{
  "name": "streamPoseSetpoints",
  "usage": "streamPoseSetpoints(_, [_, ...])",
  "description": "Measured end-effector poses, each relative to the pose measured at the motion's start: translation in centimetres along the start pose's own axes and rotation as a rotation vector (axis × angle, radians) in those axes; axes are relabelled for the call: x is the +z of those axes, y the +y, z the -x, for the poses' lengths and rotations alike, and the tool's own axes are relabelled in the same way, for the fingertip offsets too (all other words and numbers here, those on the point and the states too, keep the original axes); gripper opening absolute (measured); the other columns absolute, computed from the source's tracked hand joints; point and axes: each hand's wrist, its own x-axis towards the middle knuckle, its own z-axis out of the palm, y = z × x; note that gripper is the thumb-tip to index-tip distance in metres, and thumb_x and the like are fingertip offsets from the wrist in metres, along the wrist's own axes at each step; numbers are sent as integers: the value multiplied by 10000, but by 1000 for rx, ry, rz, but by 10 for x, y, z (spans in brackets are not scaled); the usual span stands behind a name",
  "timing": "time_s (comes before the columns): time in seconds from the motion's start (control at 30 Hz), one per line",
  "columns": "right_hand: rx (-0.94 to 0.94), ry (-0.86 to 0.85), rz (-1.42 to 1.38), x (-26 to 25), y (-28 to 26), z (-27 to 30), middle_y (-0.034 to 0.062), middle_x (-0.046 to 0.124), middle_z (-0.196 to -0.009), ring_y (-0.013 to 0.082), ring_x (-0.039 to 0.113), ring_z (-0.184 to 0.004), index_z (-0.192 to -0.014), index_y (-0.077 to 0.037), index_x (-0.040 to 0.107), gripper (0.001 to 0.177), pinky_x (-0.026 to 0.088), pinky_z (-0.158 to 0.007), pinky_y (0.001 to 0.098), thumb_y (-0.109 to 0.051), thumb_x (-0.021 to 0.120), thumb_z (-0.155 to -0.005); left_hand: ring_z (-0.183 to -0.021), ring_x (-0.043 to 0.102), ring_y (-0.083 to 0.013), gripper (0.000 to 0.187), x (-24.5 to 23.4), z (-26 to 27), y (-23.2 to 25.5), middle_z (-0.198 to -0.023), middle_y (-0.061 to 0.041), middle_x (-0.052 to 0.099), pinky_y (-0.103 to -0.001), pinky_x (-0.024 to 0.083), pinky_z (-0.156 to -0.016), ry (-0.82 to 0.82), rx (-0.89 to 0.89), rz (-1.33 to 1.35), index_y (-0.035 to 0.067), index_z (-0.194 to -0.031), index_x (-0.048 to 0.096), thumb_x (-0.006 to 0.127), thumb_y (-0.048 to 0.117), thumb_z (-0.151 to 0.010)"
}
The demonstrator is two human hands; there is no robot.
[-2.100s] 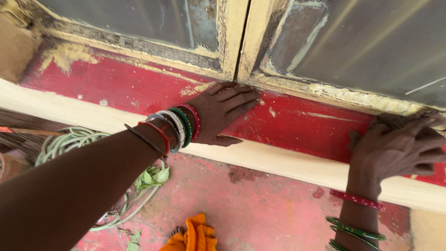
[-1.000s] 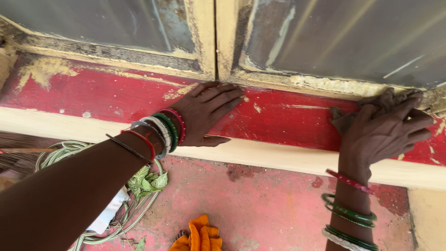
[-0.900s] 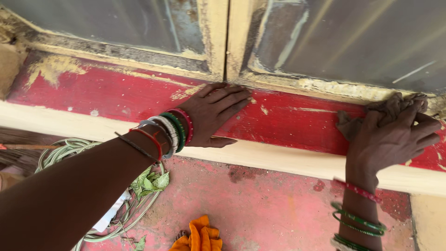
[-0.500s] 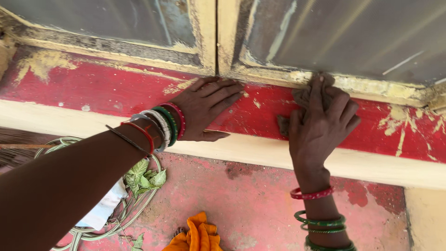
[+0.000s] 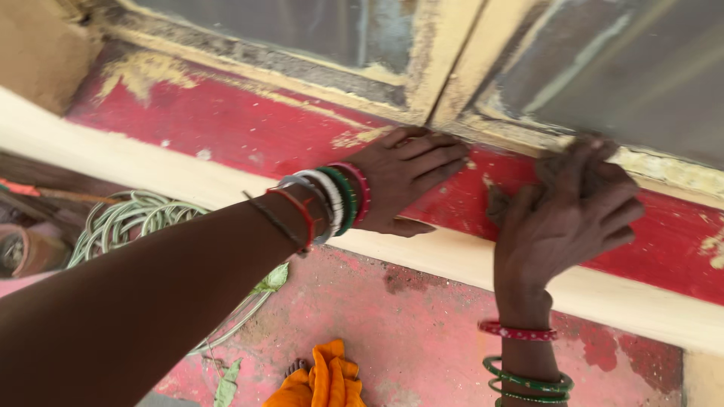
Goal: The person cleans a window frame using a cloth and a spray bottle.
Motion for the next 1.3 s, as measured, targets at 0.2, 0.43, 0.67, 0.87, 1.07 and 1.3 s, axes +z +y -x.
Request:
streamPoseSetpoints(0.2, [-227, -31, -61, 3, -24, 5, 135, 478, -1280, 319, 426, -1195, -1509, -95, 625, 628, 365, -990, 493, -162, 719, -892, -1478, 331, -283, 941, 3, 3, 1, -1599, -124, 365, -500, 272, -1208, 63, 9, -21, 25, -1536, 387, 628, 626, -853])
streamPoseSetpoints(0.43, [-229, -55, -69, -14, 36, 4, 183, 473, -1243, 372, 428, -1186, -1547, -89, 627, 668, 365, -958, 533, -179, 709, -889, -1491, 315, -293, 904, 9, 2, -3, -1611, -144, 351, -517, 263, -1208, 38, 21, -41, 13, -1533, 384, 626, 611, -899])
streamPoseSetpoints(0.67, [-151, -13, 46, 5, 12, 10, 185, 443, -1271, 370, 420, -1241, -1507, -40, 577, 684, 341, -939, 506, -166, 649, -838, -1485, 315, -292, 934, 17, 2, -4, -1610, -128, 340, -516, 249, -1222, 71, 13, -7, 23, -1543, 388, 636, 624, -873])
streamPoseSetpoints(0.87, [-308, -85, -118, -4, -41, 2, 154, 471, -1296, 347, 427, -1198, -1517, -118, 628, 650, 360, -1007, 512, -195, 705, -877, -1474, 302, -296, 958, 9, -2, -2, -1587, -129, 344, -530, 242, -1201, -31, -3, -60, 50, -1524, 383, 639, 652, -825])
streamPoseSetpoints(1.07, [-318, -96, -129, -20, 2, -3, 167, 471, -1259, 367, 431, -1186, -1501, -116, 646, 605, 364, -966, 519, -204, 721, -907, -1475, 317, -313, 941, 9, 2, -2, -1598, -147, 350, -526, 257, -1200, 24, 25, -28, 5, -1542, 382, 614, 640, -886])
streamPoseSetpoints(1.3, [-94, -17, 9, -10, -2, 1, 205, 466, -1187, 403, 427, -1108, -1489, -41, 615, 717, 358, -888, 532, -193, 692, -793, -1479, 330, -305, 915, 15, 2, -4, -1607, -140, 357, -516, 256, -1208, 74, 21, -29, 14, -1529, 391, 618, 625, -887])
